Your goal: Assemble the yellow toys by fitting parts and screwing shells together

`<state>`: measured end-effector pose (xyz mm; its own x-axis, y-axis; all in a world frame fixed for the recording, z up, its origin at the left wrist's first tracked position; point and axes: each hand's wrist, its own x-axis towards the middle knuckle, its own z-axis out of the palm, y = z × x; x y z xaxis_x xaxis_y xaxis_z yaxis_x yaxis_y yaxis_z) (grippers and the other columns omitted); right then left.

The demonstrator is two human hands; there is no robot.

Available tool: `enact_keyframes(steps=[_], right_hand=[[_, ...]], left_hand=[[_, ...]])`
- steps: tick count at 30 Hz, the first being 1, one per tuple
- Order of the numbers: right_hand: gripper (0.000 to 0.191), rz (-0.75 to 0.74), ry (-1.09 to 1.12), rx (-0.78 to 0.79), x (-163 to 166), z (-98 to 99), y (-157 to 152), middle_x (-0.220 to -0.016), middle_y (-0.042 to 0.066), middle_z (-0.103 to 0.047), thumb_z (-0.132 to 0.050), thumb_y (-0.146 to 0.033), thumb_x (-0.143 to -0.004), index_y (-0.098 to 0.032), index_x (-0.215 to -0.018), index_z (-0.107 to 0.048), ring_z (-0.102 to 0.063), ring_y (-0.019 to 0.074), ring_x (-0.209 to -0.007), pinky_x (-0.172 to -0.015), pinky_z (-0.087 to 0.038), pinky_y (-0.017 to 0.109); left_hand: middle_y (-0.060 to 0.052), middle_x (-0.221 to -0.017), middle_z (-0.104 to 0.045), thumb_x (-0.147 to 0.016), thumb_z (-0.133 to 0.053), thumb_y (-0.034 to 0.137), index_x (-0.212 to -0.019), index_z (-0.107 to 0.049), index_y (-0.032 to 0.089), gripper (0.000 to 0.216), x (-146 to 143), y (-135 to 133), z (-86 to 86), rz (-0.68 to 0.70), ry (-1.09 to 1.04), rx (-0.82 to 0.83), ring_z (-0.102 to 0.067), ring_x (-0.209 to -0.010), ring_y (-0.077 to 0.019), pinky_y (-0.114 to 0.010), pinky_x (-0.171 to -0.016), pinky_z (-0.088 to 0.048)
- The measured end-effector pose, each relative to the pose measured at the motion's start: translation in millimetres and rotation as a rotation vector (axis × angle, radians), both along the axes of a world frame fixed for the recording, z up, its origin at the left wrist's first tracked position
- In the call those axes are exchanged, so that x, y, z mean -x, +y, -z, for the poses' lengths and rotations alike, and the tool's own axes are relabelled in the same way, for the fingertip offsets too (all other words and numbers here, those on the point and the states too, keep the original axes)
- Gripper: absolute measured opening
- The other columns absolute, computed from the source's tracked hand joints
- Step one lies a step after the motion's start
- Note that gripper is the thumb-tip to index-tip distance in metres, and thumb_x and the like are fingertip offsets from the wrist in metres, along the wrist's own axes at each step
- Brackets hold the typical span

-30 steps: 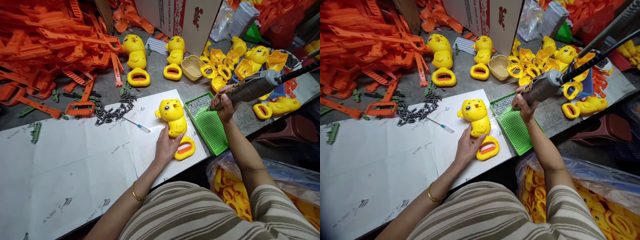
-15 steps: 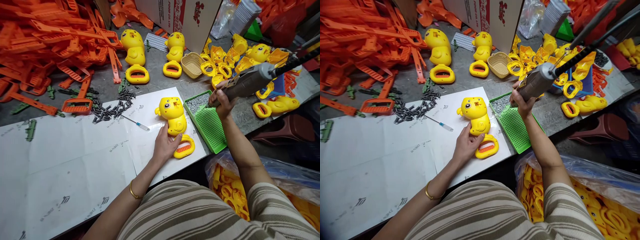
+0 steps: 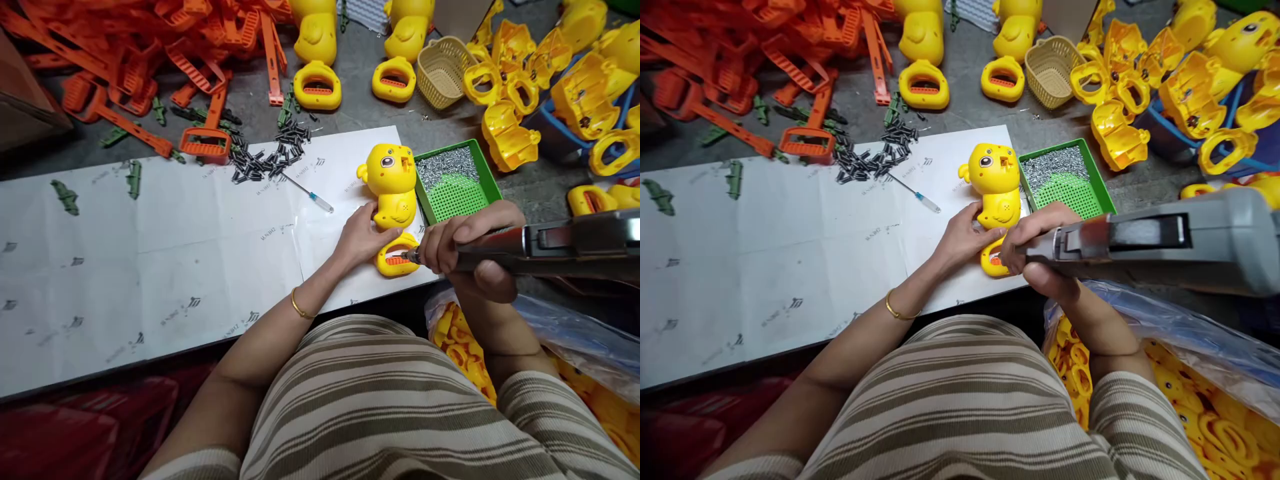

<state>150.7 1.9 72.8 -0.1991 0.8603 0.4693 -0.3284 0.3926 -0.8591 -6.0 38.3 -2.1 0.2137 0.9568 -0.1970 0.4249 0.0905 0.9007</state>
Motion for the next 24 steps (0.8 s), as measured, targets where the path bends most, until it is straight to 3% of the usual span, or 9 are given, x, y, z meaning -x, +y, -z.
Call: enact_keyframes(steps=[16, 24], right_hand=[[0.019, -0.082, 0.015, -0.03, 21, 18.3, 8, -0.053, -0.007, -0.051, -0.068, -0.04, -0.082, -0.029, -0.096, -0.061, -0.046, 0.0124, -0.037, -0.038, -0.042, 0.028], [0.018, -0.003, -0.013, -0.026, 9, -3.3, 0, -0.055, -0.006, -0.051, -0.069, -0.042, -0.084, -0.028, -0.094, -0.062, -0.048, 0.0123, -0.041, -0.043, -0.046, 0.028]], left_hand=[[-0.011, -0.117, -0.07, -0.075, -0.074, 0.035, -0.119, -0.062, 0.014, 0.05, 0, -3, 4.0, -0.003, -0.025, -0.003, -0.065, -0.103, -0.0269, -0.039, -0.086, -0.053], [-0.011, -0.106, -0.069, -0.084, -0.068, 0.045, -0.123, -0.063, 0.014, 0.05, 7, -11, 2.6, 0.064, 0.118, -0.142, -0.065, -0.09, -0.024, -0.037, -0.081, -0.052]])
